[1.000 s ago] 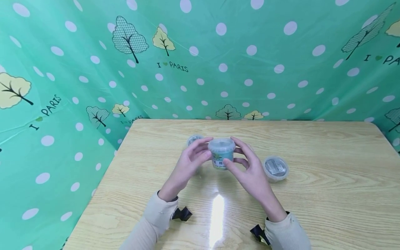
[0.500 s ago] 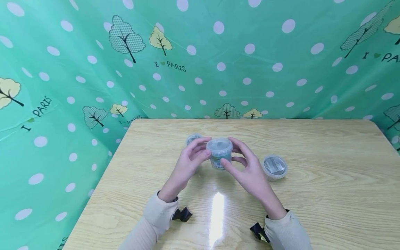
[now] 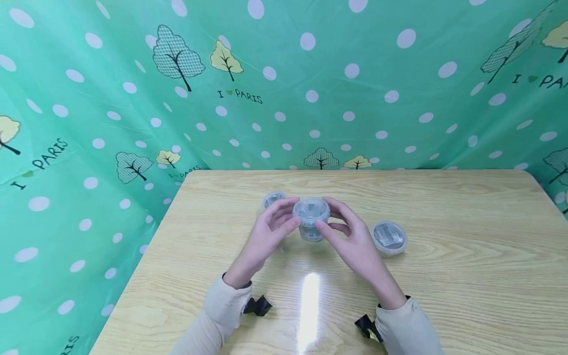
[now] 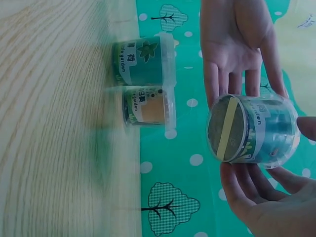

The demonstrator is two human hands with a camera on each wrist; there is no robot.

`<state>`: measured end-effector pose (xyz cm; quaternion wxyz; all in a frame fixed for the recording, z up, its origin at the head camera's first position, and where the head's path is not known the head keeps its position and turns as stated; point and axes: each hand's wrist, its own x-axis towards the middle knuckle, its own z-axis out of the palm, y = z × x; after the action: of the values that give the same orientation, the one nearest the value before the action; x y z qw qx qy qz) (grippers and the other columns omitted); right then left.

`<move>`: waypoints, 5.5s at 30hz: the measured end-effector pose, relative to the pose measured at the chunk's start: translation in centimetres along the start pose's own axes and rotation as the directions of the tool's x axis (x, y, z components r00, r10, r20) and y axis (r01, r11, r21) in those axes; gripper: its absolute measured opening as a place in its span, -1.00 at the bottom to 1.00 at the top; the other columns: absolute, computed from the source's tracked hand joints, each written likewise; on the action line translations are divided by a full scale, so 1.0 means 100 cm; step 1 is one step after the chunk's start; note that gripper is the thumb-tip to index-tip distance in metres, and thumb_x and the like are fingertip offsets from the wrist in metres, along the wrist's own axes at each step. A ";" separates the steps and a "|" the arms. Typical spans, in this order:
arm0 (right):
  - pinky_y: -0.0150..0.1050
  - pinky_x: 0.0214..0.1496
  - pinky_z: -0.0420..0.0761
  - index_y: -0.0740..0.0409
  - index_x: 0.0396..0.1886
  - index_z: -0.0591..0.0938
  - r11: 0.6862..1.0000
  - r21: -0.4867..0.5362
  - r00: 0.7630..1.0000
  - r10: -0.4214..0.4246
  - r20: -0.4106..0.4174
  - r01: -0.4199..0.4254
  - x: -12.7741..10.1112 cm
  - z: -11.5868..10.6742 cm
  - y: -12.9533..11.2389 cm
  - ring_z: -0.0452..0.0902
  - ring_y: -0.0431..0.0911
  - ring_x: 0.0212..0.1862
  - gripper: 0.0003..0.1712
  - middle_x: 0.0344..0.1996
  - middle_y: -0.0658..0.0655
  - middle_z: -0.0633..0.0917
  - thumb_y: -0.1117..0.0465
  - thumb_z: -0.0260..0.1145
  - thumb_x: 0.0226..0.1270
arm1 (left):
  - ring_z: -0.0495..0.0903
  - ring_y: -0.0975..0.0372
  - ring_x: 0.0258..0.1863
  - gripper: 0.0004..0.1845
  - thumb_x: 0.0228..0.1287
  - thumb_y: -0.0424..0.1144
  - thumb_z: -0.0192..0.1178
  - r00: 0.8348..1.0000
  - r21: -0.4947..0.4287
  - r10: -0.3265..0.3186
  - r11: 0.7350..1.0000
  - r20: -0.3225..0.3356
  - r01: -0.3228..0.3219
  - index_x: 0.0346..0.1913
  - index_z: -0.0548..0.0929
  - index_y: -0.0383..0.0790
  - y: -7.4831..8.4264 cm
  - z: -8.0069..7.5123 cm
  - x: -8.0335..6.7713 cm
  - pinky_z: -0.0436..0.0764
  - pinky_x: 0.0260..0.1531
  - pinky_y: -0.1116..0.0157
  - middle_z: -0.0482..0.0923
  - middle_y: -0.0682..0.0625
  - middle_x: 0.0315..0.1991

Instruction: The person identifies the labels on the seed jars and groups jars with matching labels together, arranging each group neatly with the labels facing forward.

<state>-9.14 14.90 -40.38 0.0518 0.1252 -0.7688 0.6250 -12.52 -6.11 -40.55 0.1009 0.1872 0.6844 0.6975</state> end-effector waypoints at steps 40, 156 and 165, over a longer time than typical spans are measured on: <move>-0.15 0.26 0.60 0.31 0.35 0.34 0.997 -0.051 0.975 0.059 0.213 -0.049 0.008 0.006 0.038 0.42 0.21 0.29 -0.32 0.24 0.33 0.49 0.27 0.40 0.31 | 0.30 -0.07 0.43 -0.40 0.47 -0.39 0.04 0.991 0.231 -0.129 0.964 -0.020 0.131 0.48 0.15 -0.43 -0.015 0.011 -0.015 0.37 0.41 0.12 0.21 -0.35 0.45; -0.85 -0.10 0.34 0.47 0.33 0.31 0.878 -0.466 0.994 0.089 -0.064 -0.109 -0.042 -0.109 0.044 0.33 0.37 0.18 -0.17 0.21 0.50 0.33 0.23 0.51 0.19 | 0.48 0.25 0.29 -0.41 0.43 -0.22 0.18 0.969 0.470 -0.123 0.883 0.212 0.009 0.44 0.28 -0.23 -0.044 0.122 0.047 0.42 0.31 0.46 0.45 -0.08 0.34; -0.82 0.02 0.38 0.43 0.25 0.39 0.868 -0.493 0.998 0.055 -0.041 -0.068 -0.041 -0.107 0.051 0.36 0.22 0.15 -0.19 0.15 0.42 0.43 0.30 0.58 0.04 | 0.55 0.28 0.21 -0.47 0.40 -0.40 0.16 0.970 0.424 -0.121 0.905 0.212 0.020 0.38 0.34 -0.29 -0.049 0.127 0.049 0.53 0.11 0.58 0.47 -0.11 0.30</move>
<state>-7.33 26.80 -43.91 0.0721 0.0754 -0.9057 0.4108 -12.48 7.65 -44.93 0.1635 0.2600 0.8076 0.5035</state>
